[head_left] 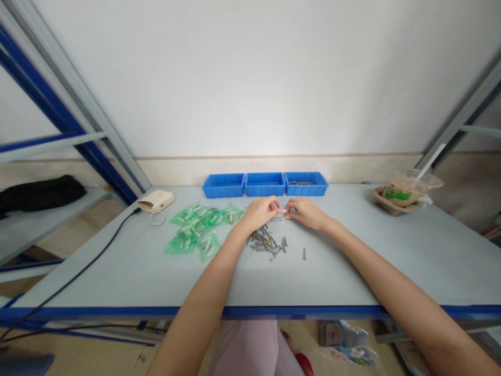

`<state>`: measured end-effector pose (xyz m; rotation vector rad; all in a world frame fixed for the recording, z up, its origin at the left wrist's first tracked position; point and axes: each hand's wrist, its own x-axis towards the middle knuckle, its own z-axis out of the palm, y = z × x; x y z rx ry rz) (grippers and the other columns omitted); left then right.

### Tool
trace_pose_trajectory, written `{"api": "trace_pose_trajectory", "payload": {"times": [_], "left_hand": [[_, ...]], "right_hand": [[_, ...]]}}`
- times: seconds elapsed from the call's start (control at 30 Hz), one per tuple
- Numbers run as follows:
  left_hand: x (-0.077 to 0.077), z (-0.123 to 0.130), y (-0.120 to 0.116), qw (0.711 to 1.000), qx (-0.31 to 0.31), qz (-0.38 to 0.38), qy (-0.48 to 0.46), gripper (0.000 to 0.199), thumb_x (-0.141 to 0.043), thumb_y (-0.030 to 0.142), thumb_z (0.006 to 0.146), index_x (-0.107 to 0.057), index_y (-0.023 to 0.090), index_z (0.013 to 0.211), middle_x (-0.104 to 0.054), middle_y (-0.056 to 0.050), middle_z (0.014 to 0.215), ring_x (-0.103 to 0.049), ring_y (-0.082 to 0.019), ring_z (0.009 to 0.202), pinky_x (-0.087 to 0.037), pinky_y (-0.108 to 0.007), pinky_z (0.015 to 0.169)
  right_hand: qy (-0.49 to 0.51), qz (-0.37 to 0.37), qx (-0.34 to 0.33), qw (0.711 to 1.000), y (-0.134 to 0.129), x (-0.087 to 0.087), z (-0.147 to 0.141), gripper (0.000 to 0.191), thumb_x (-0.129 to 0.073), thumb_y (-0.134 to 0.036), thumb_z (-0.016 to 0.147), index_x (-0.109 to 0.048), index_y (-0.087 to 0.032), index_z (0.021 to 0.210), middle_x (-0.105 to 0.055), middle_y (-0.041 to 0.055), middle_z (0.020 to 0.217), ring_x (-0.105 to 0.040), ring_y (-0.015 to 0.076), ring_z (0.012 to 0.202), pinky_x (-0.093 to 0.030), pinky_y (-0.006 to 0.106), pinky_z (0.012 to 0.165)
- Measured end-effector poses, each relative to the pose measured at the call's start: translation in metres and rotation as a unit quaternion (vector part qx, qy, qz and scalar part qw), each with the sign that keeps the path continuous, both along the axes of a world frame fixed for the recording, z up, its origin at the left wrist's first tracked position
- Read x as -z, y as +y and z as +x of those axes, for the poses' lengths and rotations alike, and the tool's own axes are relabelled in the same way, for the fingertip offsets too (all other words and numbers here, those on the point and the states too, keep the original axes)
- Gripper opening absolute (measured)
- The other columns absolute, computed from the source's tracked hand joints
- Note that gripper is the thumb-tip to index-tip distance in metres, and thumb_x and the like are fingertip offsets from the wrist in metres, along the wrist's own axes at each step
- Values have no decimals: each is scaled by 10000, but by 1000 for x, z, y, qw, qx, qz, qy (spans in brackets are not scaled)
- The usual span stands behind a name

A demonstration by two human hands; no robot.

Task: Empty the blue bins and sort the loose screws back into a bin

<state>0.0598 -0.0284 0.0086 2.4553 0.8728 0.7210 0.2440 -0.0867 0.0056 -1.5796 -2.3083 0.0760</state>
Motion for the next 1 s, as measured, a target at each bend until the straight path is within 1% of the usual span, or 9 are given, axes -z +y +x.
{"api": "trace_pose_trajectory", "payload": {"times": [0.07,0.13,0.23,0.37,0.5,0.6,0.77,0.83,1.0], "left_hand": [[1,0,0,1000,3,10,8,274,-598,452,749,-624,188,818,-647,-10,714,-571,-140,652,-388,-220,588],[1,0,0,1000,-9,23,13,262,-569,438,778,-630,188,825,-650,-18,732,-572,-147,670,-389,-227,603],[0,0,2,999,-28,38,18,233,-545,397,807,-634,185,846,-651,-24,743,-570,-150,675,-382,-232,609],[1,-1,3,999,-16,33,23,219,-577,389,785,-633,184,835,-645,-23,756,-565,-152,688,-387,-233,622],[2,0,1,999,12,47,23,163,-593,340,777,-632,184,805,-630,-24,804,-559,-157,750,-399,-239,678],[0,1,-1,997,17,76,22,136,-535,282,822,-631,188,803,-625,-27,843,-557,-159,789,-392,-241,701],[-3,1,-2,995,-12,101,17,211,-460,269,867,-628,179,774,-630,-29,808,-557,-159,770,-369,-235,665],[-4,1,-2,995,-21,96,14,226,-453,262,869,-623,177,747,-637,-21,777,-558,-154,744,-361,-231,653],[-5,1,-4,999,-19,50,11,278,-433,311,878,-609,174,712,-629,2,652,-549,-133,627,-351,-221,604]], "right_hand": [[-2,6,-5,1000,0,2,0,231,-569,-392,823,-629,-185,907,-630,60,914,-545,204,890,-366,295,747],[-4,9,-19,1000,1,4,-2,261,-579,-414,812,-624,-194,944,-627,60,957,-545,207,914,-359,297,759],[-18,9,-30,999,1,6,-7,168,-594,-353,815,-642,-202,872,-636,41,924,-554,197,912,-342,284,753],[-24,27,2,999,0,5,-11,130,-591,-300,823,-649,-185,833,-660,46,859,-572,192,865,-329,277,728],[50,40,56,996,2,3,-5,145,-538,-292,855,-646,-195,853,-676,25,840,-583,162,763,-334,253,672],[102,40,80,991,3,0,-2,155,-530,-307,855,-645,-206,827,-682,7,821,-584,153,726,-331,236,625],[142,46,53,987,0,-5,-4,217,-475,-354,884,-631,-204,879,-688,3,775,-596,147,694,-343,232,630],[129,56,34,990,-1,-5,-6,218,-482,-363,883,-630,-205,904,-692,5,770,-602,146,694,-341,236,655],[-9,127,39,991,-3,-4,-7,213,-478,-319,896,-647,-193,868,-703,38,811,-608,172,728,-288,276,715]]}}
